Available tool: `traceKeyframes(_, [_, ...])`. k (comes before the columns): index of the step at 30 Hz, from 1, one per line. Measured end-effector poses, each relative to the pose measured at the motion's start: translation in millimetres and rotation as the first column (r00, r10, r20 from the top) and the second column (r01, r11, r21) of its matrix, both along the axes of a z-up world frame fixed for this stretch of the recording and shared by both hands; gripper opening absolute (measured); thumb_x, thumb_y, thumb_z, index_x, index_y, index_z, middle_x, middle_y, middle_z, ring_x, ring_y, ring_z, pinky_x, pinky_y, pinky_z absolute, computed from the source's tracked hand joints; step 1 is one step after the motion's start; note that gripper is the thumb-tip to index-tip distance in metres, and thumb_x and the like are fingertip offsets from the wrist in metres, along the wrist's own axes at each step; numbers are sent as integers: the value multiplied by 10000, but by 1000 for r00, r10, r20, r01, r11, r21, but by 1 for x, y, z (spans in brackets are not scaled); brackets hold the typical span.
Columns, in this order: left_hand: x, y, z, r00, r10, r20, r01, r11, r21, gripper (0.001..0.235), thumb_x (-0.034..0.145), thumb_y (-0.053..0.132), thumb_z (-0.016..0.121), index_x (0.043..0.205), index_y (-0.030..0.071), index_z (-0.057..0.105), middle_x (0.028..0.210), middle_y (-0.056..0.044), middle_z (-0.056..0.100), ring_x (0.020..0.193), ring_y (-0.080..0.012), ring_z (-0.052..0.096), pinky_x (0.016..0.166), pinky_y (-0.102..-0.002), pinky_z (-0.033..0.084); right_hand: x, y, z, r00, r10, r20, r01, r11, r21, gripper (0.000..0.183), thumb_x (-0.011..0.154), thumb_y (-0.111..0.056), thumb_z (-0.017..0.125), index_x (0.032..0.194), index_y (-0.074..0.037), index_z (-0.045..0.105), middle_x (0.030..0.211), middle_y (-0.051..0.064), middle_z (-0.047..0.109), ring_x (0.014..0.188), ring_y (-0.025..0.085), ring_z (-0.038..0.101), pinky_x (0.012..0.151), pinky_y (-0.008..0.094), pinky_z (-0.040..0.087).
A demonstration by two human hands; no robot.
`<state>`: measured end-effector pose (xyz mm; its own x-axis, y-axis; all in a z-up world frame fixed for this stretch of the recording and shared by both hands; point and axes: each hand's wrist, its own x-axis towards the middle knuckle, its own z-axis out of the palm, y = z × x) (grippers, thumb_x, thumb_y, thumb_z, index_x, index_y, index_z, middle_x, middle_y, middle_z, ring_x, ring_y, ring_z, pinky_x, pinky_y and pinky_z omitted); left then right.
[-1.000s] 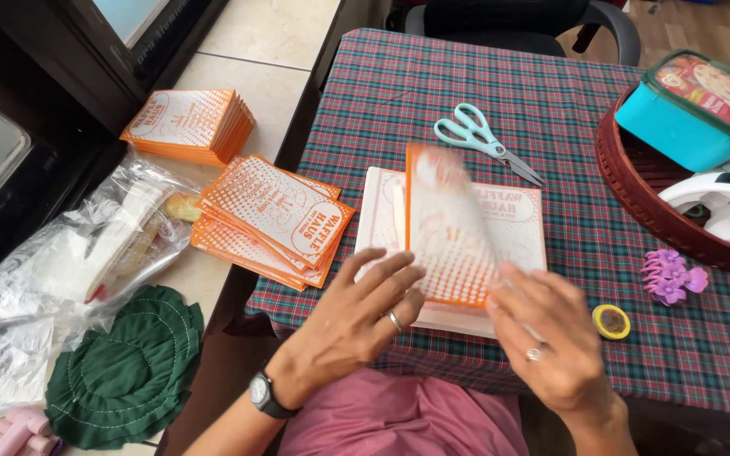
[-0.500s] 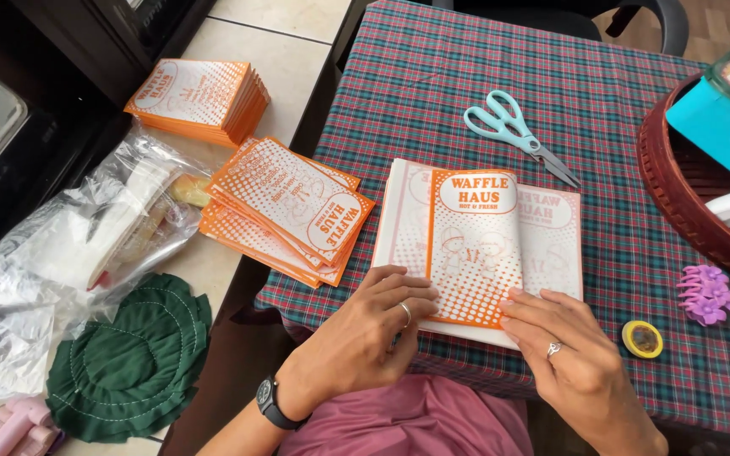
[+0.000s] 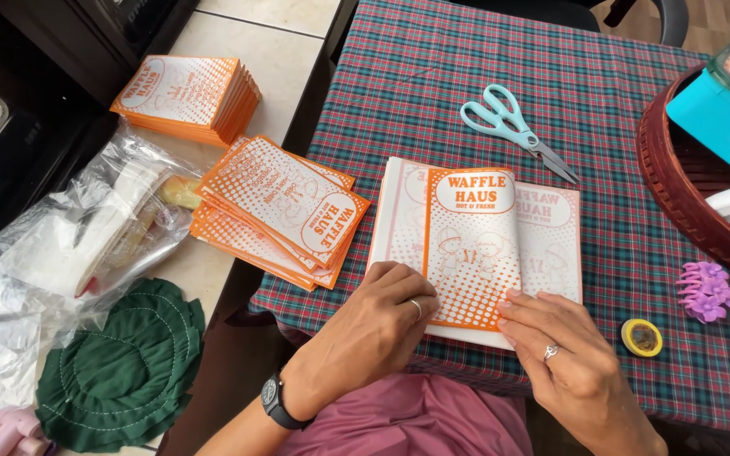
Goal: Folding the top edges of printed paper bags and sealing them with small pieces of yellow tape.
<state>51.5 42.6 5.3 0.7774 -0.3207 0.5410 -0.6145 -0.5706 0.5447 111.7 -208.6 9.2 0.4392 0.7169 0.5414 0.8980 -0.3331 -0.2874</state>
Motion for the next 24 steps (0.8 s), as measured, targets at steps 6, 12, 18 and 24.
traceKeyframes(6, [4, 0, -4, 999, 7, -34, -7, 1000, 11, 136, 1024, -21, 543, 905, 6, 603, 988, -99, 577, 903, -284, 511, 841, -379, 409, -4, -5, 9, 989, -11, -145, 28, 992, 119, 177, 886, 50, 669, 1055, 39, 719, 1189, 193, 728, 1179, 320, 724, 1083, 402, 576])
traceKeyframes(12, [9, 2, -19, 997, 57, 47, -60, 996, 59, 123, 1031, 94, 598, 917, 53, 613, 1246, -117, 710, 1267, -325, 614, 1136, -525, 381, 7, -91, -18, 784, -612, -101, 593, 788, -169, 143, 905, -111, 763, 1018, -26, 786, 1246, 148, 748, 1255, 301, 685, 1122, 442, 529])
traceKeyframes(18, [14, 4, -20, 997, 68, 33, -69, 996, 49, 121, 1021, 114, 608, 906, 78, 615, 1216, -76, 723, 1241, -295, 640, 1132, -553, 361, 15, -135, -61, 620, -780, -85, 721, 609, -331, 182, 841, -181, 827, 1013, -132, 800, 1273, -15, 767, 1164, 195, 701, 976, 353, 565])
traceKeyframes(24, [15, 6, -28, 997, 75, 29, -76, 996, 41, 102, 999, 116, 643, 905, 104, 605, 1184, -44, 750, 1240, -278, 663, 1142, -577, 324, 24, -135, -56, 604, -796, -23, 756, 582, -298, 232, 827, -163, 884, 1033, -88, 810, 1176, 54, 764, 1071, 211, 721, 836, 372, 592])
